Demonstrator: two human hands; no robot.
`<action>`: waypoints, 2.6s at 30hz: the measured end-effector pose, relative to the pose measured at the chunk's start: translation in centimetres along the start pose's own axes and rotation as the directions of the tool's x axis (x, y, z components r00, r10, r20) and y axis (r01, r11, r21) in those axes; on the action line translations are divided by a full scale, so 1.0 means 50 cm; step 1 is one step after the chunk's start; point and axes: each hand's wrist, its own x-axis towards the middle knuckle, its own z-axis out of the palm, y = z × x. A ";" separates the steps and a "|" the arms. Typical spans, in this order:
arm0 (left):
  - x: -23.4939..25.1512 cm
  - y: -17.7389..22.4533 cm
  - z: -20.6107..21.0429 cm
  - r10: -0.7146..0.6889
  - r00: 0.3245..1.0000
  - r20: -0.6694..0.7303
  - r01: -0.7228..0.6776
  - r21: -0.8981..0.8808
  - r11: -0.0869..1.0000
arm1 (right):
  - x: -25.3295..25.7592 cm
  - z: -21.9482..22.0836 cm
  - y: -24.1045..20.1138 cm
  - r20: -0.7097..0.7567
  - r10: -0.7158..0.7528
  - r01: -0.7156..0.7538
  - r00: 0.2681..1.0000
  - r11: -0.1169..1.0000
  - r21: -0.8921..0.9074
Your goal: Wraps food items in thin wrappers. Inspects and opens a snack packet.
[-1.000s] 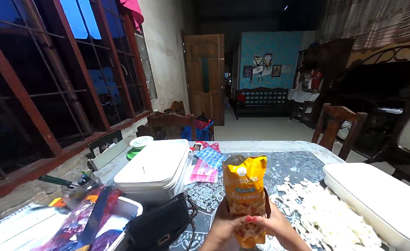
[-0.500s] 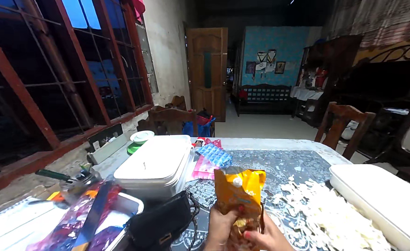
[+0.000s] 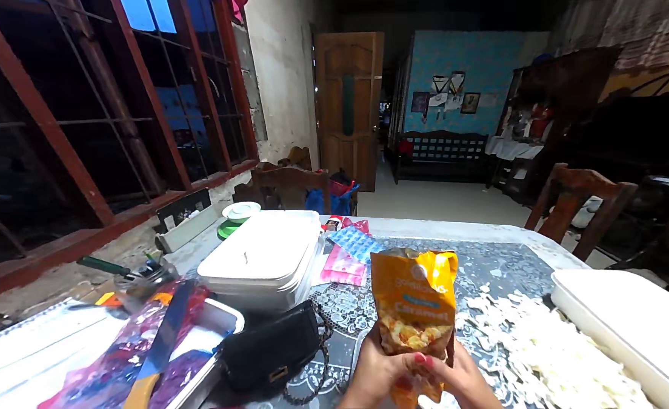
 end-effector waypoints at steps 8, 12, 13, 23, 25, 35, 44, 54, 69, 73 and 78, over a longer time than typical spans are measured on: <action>-0.013 -0.002 0.019 0.022 0.996 -0.089 -0.030 -0.090 0.996 | 0.001 0.034 0.005 -0.223 0.075 -0.063 0.972 0.996 0.061; -0.020 -0.003 0.026 0.091 0.981 -0.174 -0.091 0.012 0.996 | -0.006 0.039 0.011 -0.206 -0.082 0.075 0.975 0.996 -0.044; -0.019 -0.002 0.023 0.091 0.983 -0.157 -0.088 0.024 0.996 | -0.004 0.033 0.013 -0.182 -0.107 0.094 0.977 0.992 -0.080; -0.015 0.008 0.020 -0.040 0.984 -0.172 0.024 -0.096 0.995 | -0.008 0.036 -0.006 -0.148 0.091 -0.083 0.985 0.995 0.054; -0.017 0.003 0.022 0.010 0.989 -0.149 -0.017 -0.045 0.999 | -0.006 0.029 0.003 -0.177 0.029 -0.030 0.984 1.000 -0.005; 0.008 0.012 -0.030 0.086 0.964 0.250 -0.120 0.126 0.985 | 0.000 0.008 -0.028 -0.062 -0.036 0.034 0.997 0.999 -0.025; -0.021 -0.023 0.005 0.158 0.977 0.142 -0.169 0.069 0.983 | -0.001 0.023 -0.037 -0.265 -0.058 0.036 0.962 0.995 -0.089; 0.007 -0.043 -0.015 0.140 0.987 0.078 -0.151 0.168 0.974 | 0.022 0.001 -0.020 -0.096 0.184 -0.176 0.978 0.981 0.082; 0.023 -0.018 -0.040 0.100 0.994 -0.038 -0.093 0.149 0.984 | 0.019 -0.009 -0.009 0.043 0.105 -0.100 0.994 0.990 -0.103; 0.010 0.004 -0.049 0.051 0.989 0.137 -0.071 0.150 0.986 | 0.020 -0.006 0.008 -0.055 -0.048 0.036 0.997 0.979 -0.201; -0.001 0.017 -0.021 0.135 0.990 -0.030 -0.132 0.082 0.988 | 0.012 -0.008 -0.011 0.056 -0.027 0.037 0.998 0.982 -0.187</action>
